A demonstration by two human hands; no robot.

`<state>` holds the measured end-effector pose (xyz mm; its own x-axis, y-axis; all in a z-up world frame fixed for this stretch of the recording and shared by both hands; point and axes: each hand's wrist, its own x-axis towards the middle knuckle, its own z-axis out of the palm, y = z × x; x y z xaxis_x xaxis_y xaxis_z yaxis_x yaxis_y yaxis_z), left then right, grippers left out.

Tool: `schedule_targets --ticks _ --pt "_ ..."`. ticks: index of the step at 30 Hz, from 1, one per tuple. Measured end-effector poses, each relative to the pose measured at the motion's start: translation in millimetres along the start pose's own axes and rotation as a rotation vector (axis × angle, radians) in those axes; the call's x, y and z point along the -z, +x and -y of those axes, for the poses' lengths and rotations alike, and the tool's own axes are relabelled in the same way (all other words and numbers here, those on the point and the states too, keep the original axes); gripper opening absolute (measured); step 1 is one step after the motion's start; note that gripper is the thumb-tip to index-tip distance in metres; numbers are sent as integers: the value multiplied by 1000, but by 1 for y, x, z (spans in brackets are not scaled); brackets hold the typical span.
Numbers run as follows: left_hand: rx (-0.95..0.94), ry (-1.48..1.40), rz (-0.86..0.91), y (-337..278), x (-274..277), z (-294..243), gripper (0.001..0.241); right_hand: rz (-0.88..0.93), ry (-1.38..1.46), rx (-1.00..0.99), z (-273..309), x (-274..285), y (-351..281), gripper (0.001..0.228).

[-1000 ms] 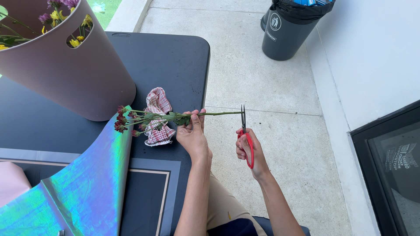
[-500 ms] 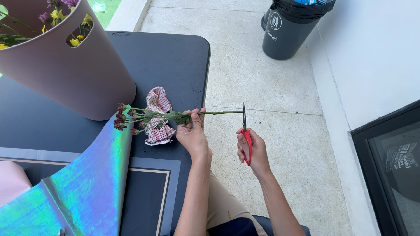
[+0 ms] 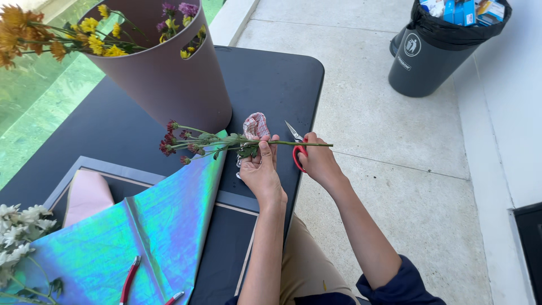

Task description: The person arranges flowers on a table by cutting stems with scissors and tape-securing them onto a wrapping sheet.

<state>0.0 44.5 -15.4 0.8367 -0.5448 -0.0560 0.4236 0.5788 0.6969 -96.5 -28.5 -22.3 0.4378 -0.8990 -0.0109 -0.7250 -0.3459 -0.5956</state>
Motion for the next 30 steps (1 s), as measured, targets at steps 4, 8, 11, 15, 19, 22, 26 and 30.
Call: schedule_targets --ticks 4,8,11,15,19,22,26,30 --pt "-36 34 -64 10 10 -20 29 -90 -255 69 -3 -51 55 21" --pt "-60 -30 -91 18 24 -31 28 -98 -571 101 -5 -77 83 33" --pt "-67 -44 -115 21 32 -42 29 -168 -542 236 22 -70 73 45" --pt "-52 -69 -136 24 39 -48 31 125 -197 466 83 -44 33 81" --pt "-61 10 -110 26 43 -63 35 86 -252 605 36 -99 67 39" --pt "-61 105 -45 20 45 -80 39 -81 252 490 18 -88 66 23" --pt "-77 128 -61 17 46 -86 35 -86 1164 184 14 -30 37 28" --pt "-35 167 -3 9 35 -73 31 76 1041 251 5 31 15 37"
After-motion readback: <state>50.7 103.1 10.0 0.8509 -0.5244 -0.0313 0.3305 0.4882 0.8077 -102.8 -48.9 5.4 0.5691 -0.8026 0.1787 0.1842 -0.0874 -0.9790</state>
